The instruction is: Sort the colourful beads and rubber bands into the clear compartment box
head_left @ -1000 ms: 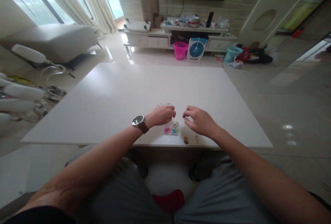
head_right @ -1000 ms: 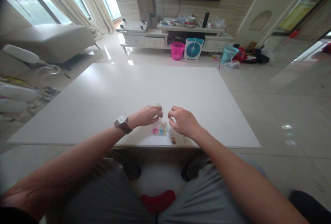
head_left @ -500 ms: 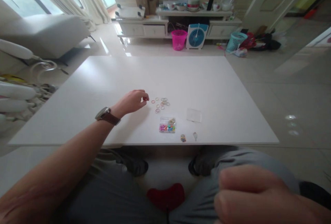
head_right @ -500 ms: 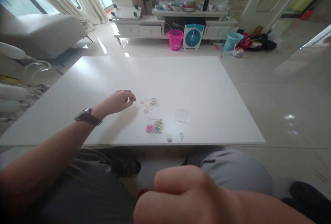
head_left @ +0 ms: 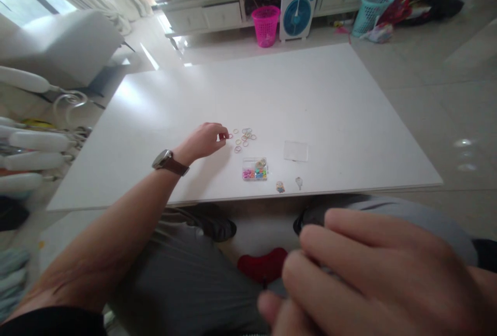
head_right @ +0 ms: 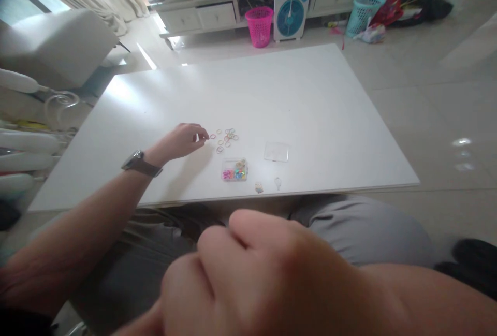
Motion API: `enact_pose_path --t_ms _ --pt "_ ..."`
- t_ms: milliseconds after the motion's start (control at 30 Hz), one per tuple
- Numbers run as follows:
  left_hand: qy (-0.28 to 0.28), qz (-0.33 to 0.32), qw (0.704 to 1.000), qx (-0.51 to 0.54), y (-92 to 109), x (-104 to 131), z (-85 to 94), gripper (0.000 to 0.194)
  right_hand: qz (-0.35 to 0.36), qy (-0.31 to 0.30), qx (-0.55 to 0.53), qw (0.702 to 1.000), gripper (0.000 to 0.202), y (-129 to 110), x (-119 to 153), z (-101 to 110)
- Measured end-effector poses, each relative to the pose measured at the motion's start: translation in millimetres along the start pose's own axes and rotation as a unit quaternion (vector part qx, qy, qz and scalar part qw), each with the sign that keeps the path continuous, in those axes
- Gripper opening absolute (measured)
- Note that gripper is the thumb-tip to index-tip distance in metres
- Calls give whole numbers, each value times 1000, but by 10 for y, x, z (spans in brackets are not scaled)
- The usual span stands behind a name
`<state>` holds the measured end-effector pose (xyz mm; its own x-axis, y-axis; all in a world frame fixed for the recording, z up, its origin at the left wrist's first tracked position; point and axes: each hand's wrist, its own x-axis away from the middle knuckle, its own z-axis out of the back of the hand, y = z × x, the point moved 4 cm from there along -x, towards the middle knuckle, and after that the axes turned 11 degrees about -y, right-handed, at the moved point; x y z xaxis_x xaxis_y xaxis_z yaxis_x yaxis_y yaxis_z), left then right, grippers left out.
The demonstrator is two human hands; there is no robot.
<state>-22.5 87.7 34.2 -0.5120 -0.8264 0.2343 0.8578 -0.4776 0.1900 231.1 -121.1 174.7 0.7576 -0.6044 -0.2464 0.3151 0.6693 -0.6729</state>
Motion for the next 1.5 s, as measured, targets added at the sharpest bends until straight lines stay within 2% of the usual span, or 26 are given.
enact_pose_path --t_ms 67,233,433,567,667,767,933,1100,1300,1500 --pt "-2 3 1000 -2 -3 0 -25 25 43 -60 82 994 23 8 -153 -36" --pt "-18 -1 1000 11 -12 -46 -130 23 85 -171 181 965 42 305 -287 -280" --pt "-9 -10 999 40 66 -81 -177 18 0 -254 235 938 37 529 -335 -403" --pt "-5 3 999 51 27 -101 -210 16 -64 -318 232 917 41 626 -342 -460" --pt "6 10 998 62 -22 -125 -251 17 -90 -353 213 907 27 706 -319 -545" --pt "12 2 998 69 -17 -151 -312 19 -99 -364 205 903 14 794 -280 -628" --pt "15 3 996 82 47 -196 -432 21 -140 -380 210 890 14 924 -230 -678" --pt "-17 29 996 77 43 -237 -501 19 -147 -373 207 892 13 902 -247 -638" --pt "-89 28 995 23 74 -227 -551 17 -143 -373 206 893 13 831 -272 -631" --pt "-96 5 995 -8 107 -170 -562 18 -140 -387 200 889 14 887 -289 -664"
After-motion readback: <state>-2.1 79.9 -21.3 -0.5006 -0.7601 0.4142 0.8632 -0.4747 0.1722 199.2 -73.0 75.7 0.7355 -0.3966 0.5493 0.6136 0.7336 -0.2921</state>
